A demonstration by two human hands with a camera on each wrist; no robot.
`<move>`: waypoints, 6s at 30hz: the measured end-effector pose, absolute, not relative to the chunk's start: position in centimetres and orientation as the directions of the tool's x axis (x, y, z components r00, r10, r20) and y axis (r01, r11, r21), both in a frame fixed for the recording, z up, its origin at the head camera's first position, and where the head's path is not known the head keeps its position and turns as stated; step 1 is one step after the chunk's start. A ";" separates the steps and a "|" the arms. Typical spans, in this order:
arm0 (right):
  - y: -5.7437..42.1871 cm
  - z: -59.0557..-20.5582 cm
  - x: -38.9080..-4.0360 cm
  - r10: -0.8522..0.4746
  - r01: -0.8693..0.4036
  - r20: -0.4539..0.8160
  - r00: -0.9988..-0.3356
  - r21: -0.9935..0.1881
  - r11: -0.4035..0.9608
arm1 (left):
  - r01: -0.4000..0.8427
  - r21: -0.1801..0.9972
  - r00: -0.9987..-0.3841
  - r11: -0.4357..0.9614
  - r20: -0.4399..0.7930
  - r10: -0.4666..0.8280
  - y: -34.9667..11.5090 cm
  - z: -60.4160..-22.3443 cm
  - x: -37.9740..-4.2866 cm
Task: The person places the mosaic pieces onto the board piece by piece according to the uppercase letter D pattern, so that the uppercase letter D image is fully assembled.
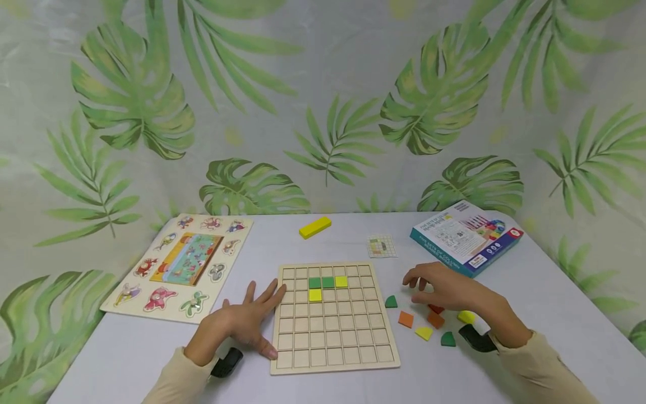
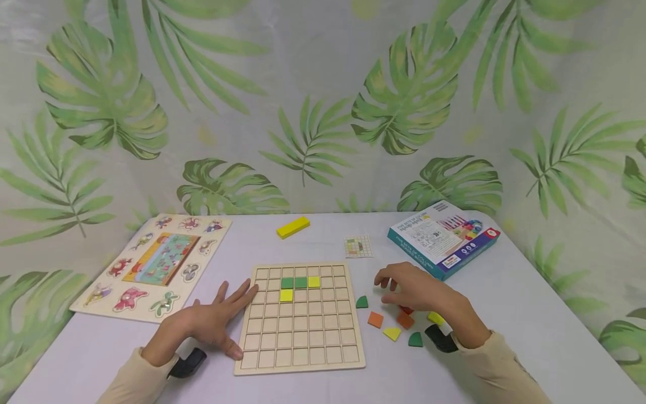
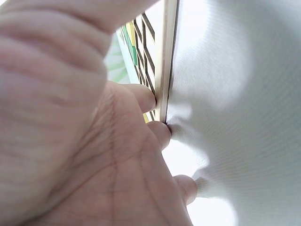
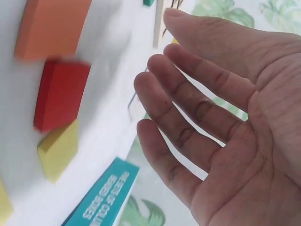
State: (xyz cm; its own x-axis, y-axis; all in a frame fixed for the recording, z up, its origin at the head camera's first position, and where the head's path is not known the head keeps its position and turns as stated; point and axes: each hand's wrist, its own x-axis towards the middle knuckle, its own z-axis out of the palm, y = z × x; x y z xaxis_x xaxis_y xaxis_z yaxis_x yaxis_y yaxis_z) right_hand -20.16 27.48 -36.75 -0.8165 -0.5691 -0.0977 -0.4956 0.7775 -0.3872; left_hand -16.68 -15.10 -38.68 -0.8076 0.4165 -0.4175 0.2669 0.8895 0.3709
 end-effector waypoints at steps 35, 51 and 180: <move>32.7 -37.1 -21.0 -0.386 -0.207 -0.324 -0.864 -0.470 0.858 | 0.271 0.379 -0.804 0.885 -0.417 0.425 -15.0 -38.8 -16.8; 32.4 -37.6 -21.4 -0.401 -0.271 -0.286 -0.870 -0.400 0.875 | 0.245 0.375 -0.818 0.894 -0.415 0.398 -14.7 -38.3 -17.0; 9.1 -37.4 -21.3 -0.741 -0.660 -0.164 -0.651 -0.360 0.660 | 0.234 0.352 -0.840 0.906 -0.396 0.371 -14.0 -38.4 -17.4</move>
State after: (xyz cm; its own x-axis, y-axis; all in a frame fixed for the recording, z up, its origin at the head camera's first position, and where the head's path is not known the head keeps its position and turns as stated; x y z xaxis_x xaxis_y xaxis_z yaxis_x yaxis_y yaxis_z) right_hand -21.25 9.06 -37.39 -0.6513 -0.7409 -0.1640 -0.6597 0.6596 -0.3600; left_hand -17.42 -14.03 -38.38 -0.8401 0.3708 -0.3959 0.2340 0.9063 0.3520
